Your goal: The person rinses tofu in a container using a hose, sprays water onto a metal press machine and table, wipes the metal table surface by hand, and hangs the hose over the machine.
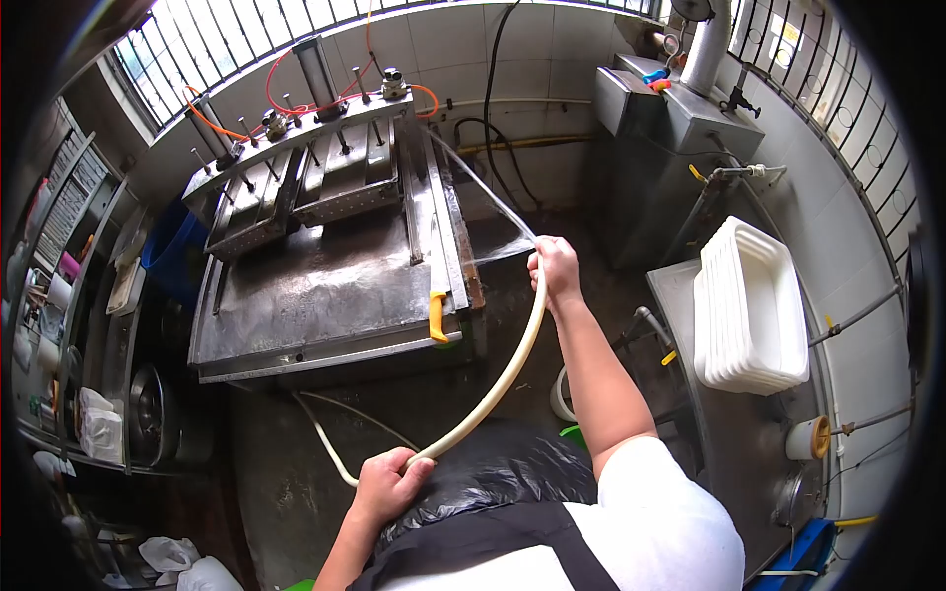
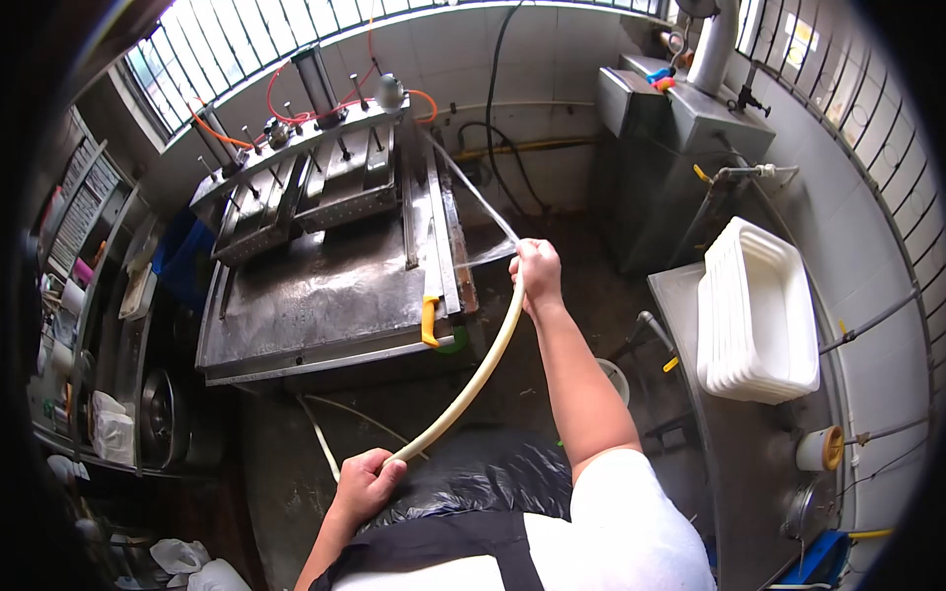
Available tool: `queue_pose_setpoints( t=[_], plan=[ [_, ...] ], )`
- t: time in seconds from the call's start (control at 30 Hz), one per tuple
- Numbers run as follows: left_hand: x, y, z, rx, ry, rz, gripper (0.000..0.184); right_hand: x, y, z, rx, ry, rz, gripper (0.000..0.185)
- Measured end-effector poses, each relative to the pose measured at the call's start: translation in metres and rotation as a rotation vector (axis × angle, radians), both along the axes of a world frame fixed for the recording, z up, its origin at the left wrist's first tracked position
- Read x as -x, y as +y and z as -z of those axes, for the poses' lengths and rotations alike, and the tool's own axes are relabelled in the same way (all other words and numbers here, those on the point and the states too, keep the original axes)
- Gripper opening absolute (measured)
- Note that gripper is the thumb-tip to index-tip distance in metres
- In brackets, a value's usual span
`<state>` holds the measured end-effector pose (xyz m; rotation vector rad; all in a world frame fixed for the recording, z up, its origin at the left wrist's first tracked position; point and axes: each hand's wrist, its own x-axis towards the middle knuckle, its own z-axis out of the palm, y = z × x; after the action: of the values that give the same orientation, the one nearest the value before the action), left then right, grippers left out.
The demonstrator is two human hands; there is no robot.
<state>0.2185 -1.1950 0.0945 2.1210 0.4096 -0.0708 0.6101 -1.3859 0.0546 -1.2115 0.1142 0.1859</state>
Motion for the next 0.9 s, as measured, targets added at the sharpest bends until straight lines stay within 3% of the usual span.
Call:
queue_pose_setpoints(
  t=[0.5, 0.67, 0.9],
  plan=[
    [-0.002, 0.001, 0.001, 0.012, 0.031, -0.011, 0.037, -0.008, 0.008, 0.017, 0.062, 0.024, -0.048, 0.014],
    [-0.001, 0.004, 0.006, 0.003, 0.011, 0.011, 0.037, -0.004, 0.006, 0.000, -0.032, 0.003, -0.037, 0.014],
    [0.019, 0.027, 0.014, -0.076, -0.021, -0.091, 0.037, 0.008, 0.040, 0.043, 0.041, 0.011, -0.011, 0.015]
  ],
)
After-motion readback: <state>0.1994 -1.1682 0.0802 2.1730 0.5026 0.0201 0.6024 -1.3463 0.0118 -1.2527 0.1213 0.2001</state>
